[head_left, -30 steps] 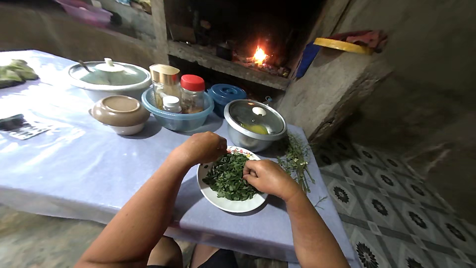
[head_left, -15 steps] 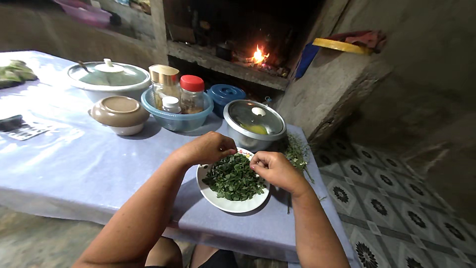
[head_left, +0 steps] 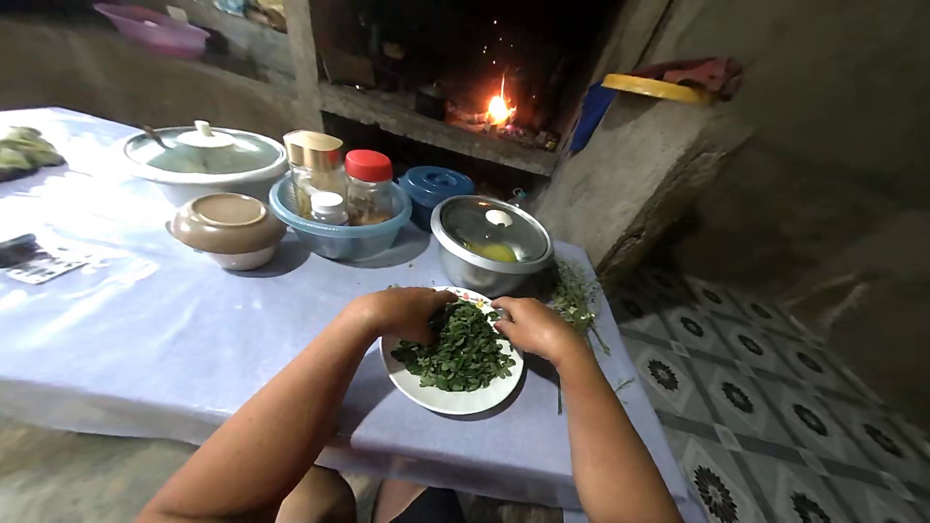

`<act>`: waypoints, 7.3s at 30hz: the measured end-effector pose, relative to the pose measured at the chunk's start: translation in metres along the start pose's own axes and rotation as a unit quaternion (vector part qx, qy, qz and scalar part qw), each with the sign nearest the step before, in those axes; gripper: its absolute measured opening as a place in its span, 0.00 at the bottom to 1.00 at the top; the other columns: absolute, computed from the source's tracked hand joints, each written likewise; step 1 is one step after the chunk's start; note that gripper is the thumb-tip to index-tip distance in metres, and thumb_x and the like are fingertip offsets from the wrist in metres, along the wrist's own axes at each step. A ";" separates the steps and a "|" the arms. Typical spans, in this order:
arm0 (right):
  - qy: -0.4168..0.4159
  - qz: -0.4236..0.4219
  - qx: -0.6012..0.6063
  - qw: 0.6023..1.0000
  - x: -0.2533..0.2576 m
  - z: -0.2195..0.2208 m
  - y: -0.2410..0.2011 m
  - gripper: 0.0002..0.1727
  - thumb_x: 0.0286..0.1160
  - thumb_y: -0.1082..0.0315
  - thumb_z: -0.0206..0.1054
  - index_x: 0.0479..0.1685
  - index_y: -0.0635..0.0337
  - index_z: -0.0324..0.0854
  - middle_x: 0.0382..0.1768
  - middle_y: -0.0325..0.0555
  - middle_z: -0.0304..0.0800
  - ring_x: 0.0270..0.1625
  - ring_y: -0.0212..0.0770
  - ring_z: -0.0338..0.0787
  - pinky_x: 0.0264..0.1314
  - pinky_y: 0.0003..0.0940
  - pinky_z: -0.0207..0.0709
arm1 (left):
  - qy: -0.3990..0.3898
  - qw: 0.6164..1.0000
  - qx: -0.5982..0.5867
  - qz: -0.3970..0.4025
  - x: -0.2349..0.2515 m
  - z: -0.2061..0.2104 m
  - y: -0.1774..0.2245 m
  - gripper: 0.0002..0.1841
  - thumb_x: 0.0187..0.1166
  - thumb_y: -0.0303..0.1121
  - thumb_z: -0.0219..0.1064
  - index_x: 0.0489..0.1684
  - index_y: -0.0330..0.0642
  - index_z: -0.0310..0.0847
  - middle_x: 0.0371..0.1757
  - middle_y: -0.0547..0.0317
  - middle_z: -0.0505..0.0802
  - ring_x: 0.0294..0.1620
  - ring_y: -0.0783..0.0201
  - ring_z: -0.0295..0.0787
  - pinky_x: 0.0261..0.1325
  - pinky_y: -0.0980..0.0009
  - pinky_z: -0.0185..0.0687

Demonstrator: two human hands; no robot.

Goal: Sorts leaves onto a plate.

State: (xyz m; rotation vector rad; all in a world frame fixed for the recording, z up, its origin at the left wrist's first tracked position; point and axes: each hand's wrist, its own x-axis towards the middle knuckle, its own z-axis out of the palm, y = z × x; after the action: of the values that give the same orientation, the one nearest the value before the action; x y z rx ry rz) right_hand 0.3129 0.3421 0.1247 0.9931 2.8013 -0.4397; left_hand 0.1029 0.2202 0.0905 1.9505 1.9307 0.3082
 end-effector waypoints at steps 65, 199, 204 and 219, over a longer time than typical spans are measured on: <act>0.145 -0.102 -0.026 0.984 -0.017 0.004 -0.015 0.11 0.84 0.68 0.64 0.54 0.56 0.90 0.54 0.49 0.91 0.55 0.48 0.92 0.61 0.53 0.84 | 0.084 0.982 -0.109 0.132 -0.022 -0.022 -0.007 0.21 0.80 0.18 0.63 0.68 0.48 0.85 0.63 0.61 0.92 0.56 0.65 0.93 0.64 0.60 0.88; 0.292 -0.167 0.272 0.902 -0.004 0.026 -0.027 0.23 0.79 0.70 0.71 0.73 0.60 0.79 0.40 0.43 0.95 0.41 0.35 0.94 0.50 0.36 0.88 | 0.209 0.973 -0.046 0.089 -0.020 -0.022 -0.011 0.07 0.78 0.34 0.75 0.46 0.44 0.91 0.57 0.54 0.91 0.55 0.54 0.90 0.58 0.49 0.88; 0.348 -0.168 0.168 0.907 -0.001 0.030 -0.024 0.16 0.80 0.67 0.69 0.63 0.60 0.87 0.46 0.44 0.97 0.53 0.41 0.94 0.66 0.47 0.84 | 0.107 0.994 0.010 -0.016 -0.017 -0.021 -0.015 0.13 0.74 0.44 0.79 0.50 0.49 0.91 0.49 0.55 0.94 0.49 0.51 0.92 0.56 0.39 0.85; 0.319 -0.178 0.216 0.906 -0.003 0.036 -0.030 0.10 0.82 0.66 0.68 0.53 0.59 0.90 0.47 0.44 0.96 0.51 0.36 0.94 0.61 0.39 0.88 | 0.163 0.967 -0.176 0.084 -0.017 -0.022 -0.002 0.03 0.79 0.30 0.73 0.41 0.42 0.88 0.31 0.58 0.93 0.30 0.65 0.91 0.38 0.63 0.90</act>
State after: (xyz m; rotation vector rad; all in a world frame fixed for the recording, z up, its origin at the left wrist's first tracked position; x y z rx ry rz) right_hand 0.2971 0.3070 0.0983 0.7881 3.6081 -0.9700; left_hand 0.0913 0.2054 0.1116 1.9102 1.7407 1.0019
